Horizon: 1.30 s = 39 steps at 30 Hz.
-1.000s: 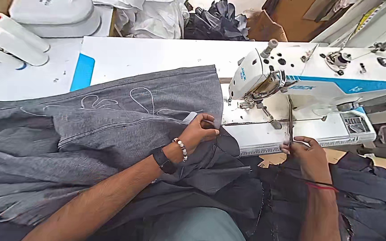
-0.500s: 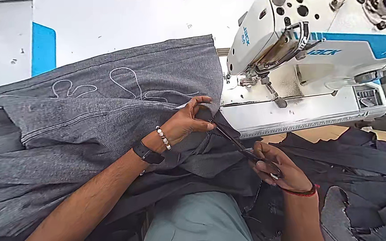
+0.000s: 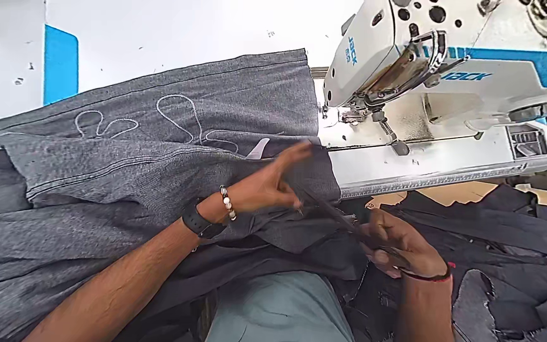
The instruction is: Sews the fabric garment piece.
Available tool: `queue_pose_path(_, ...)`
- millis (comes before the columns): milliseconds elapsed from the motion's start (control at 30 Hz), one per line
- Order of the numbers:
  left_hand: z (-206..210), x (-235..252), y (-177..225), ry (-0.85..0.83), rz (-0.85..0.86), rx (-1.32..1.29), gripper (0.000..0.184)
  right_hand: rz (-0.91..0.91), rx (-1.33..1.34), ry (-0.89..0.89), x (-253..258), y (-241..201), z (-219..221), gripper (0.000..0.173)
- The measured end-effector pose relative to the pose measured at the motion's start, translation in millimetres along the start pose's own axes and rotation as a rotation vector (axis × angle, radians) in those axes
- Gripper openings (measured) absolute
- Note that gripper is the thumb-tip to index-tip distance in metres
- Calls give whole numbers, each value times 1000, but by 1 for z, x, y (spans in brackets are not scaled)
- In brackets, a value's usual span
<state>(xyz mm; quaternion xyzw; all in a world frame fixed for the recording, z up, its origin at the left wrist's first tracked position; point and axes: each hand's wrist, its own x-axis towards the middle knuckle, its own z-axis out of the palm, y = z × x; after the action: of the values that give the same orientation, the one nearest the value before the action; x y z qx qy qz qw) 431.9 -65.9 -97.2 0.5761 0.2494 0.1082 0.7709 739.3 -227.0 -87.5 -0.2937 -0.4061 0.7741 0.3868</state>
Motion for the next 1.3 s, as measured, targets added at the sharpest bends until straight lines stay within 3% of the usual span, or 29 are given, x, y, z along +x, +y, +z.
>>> queue_pose_path(67, 5, -12, 4, -363, -5, 88, 83, -114, -47, 219, -17, -16, 1, 20)
queue_pose_path(100, 5, -13, 15, -469, 0, 202, 66, -146, -123, 379, -24, -26, -2, 20)
queue_pose_path(133, 3, -11, 30, -447, 49, 372, 45, -141, -272, 551, -27, -36, -9, 21)
queue_pose_path(200, -21, 12, 68, -126, 170, 782, 21, 27, -772, 838, -25, -54, -33, 29)
queue_pose_path(300, -89, 88, 107, 440, 101, 1140, 26, 522, -1488, 1010, 8, -81, -56, 29)
queue_pose_path(367, -140, 135, 106, 648, -25, 1229, 41, 486, -1742, 964, 35, -82, -30, 27)
queue_pose_path(433, -176, 161, 92, 747, -130, 1314, 62, 177, -1850, 766, 61, -58, 6, 40)
queue_pose_path(533, -199, 159, 77, 888, -122, 1286, 68, -267, -1824, 326, 95, 31, 23, 53)
queue_pose_path(633, -182, 122, 55, 860, -45, 1251, 71, -637, -1746, 261, 63, 107, 7, 30)
queue_pose_path(733, -102, 59, 17, 821, -44, 1362, 72, -491, -1626, 26, 25, 151, 4, 27)
queue_pose_path(767, -76, 46, 7, 813, -56, 1404, 72, -472, -1605, 28, 24, 156, 8, 26)
queue_pose_path(800, -58, 38, -4, 817, -52, 1427, 69, -507, -1588, 115, 27, 151, 13, 26)
queue_pose_path(867, -40, 33, -22, 779, 53, 1411, 61, -595, -1516, 457, 50, 119, 26, 34)
queue_pose_path(967, -31, 37, -28, 650, 217, 1322, 47, -382, -1386, 933, 107, 53, 22, 33)
queue_pose_path(1033, -26, 38, -27, 615, 255, 1272, 45, -211, -1244, 1017, 131, 27, 6, 45)
queue_pose_path(1167, -24, 44, -19, 603, 233, 1301, 46, -175, -1016, 1037, 143, 19, -6, 16)
queue_pose_path(1300, -9, 61, 4, 533, 183, 1338, 37, -215, -1030, 1021, 142, 22, -4, 18)
